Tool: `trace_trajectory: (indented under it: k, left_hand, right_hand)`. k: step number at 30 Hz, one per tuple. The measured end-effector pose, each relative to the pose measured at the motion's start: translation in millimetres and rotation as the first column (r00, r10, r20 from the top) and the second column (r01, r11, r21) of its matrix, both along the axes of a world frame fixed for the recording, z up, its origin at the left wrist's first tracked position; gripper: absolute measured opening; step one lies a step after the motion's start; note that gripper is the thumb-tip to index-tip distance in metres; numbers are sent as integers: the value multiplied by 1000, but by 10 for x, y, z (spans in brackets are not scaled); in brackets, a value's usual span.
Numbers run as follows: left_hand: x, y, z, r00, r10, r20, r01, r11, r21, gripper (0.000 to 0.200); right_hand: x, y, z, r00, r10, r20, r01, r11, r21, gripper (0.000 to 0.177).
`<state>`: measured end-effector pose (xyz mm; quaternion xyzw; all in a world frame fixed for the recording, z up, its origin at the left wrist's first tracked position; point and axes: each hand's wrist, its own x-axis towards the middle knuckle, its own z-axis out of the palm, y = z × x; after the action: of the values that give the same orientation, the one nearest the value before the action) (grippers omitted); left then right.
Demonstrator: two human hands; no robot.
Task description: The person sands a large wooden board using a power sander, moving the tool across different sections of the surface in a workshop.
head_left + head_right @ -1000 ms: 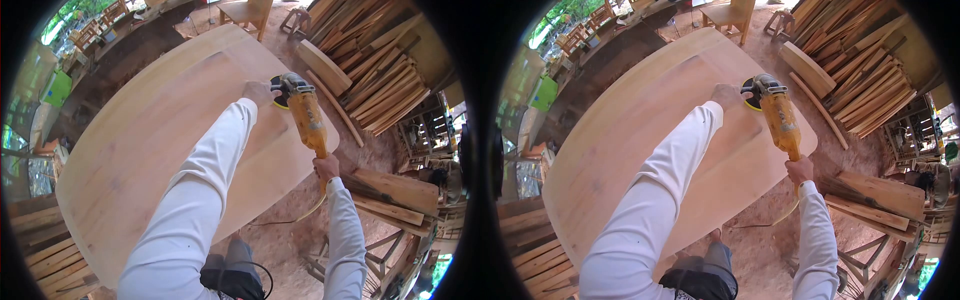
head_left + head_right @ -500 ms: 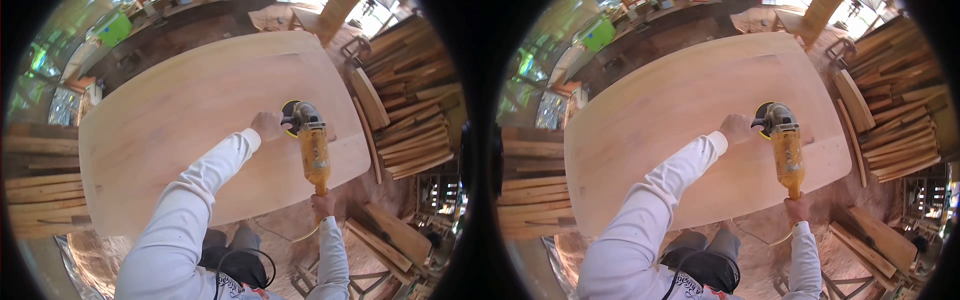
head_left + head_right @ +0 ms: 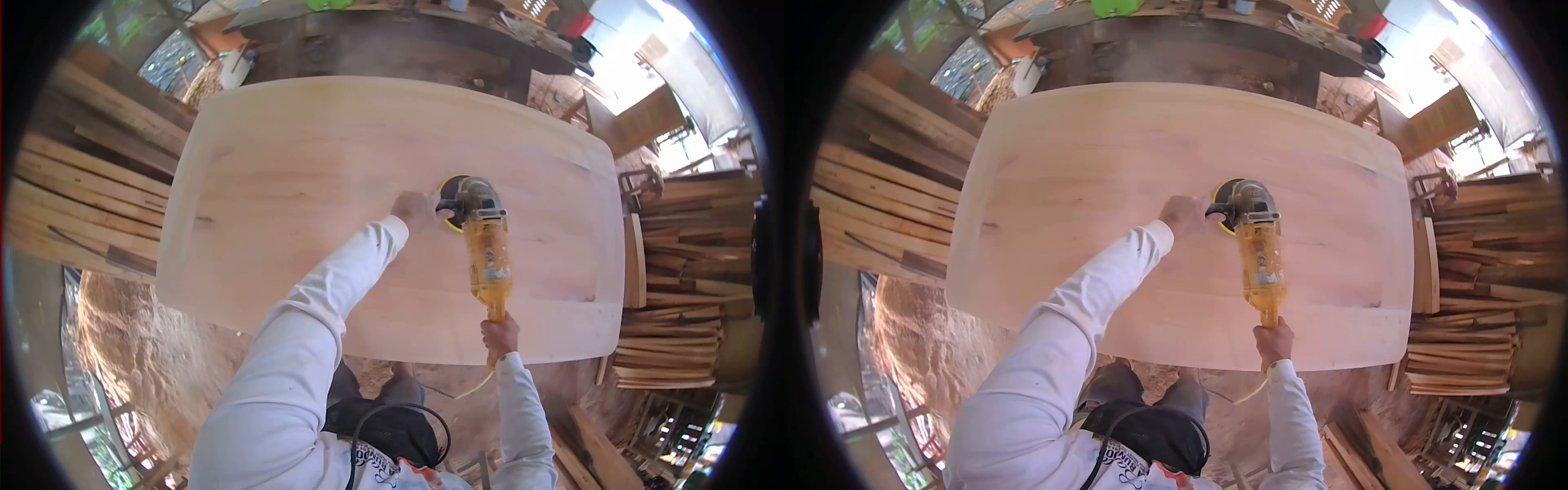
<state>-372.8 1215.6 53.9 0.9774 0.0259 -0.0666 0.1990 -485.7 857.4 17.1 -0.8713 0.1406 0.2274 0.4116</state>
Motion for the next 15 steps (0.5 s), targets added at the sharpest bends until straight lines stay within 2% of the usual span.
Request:
trace_trajectory:
  k: [4,8,11,15]
  left_hand:
    - [-369,740,91,995,95,-33,-92,993,72,62]
    - [-740,1488,100,979,199,-39,-194,976,94,61]
    - [-969,2023,95,969,245,-33,-236,957,171,59]
    - [-1318,2674,71,944,328,-25,-322,937,138,57]
  right_hand:
    - [7,600,-51,988,153,12,-153,987,-40,32]
    - [-76,1239,-360,960,268,83,-272,961,40,25]
    - [-160,1818,-258,940,335,63,-336,942,11,27]
    - [-320,2517,-165,917,397,44,-398,918,9,26]
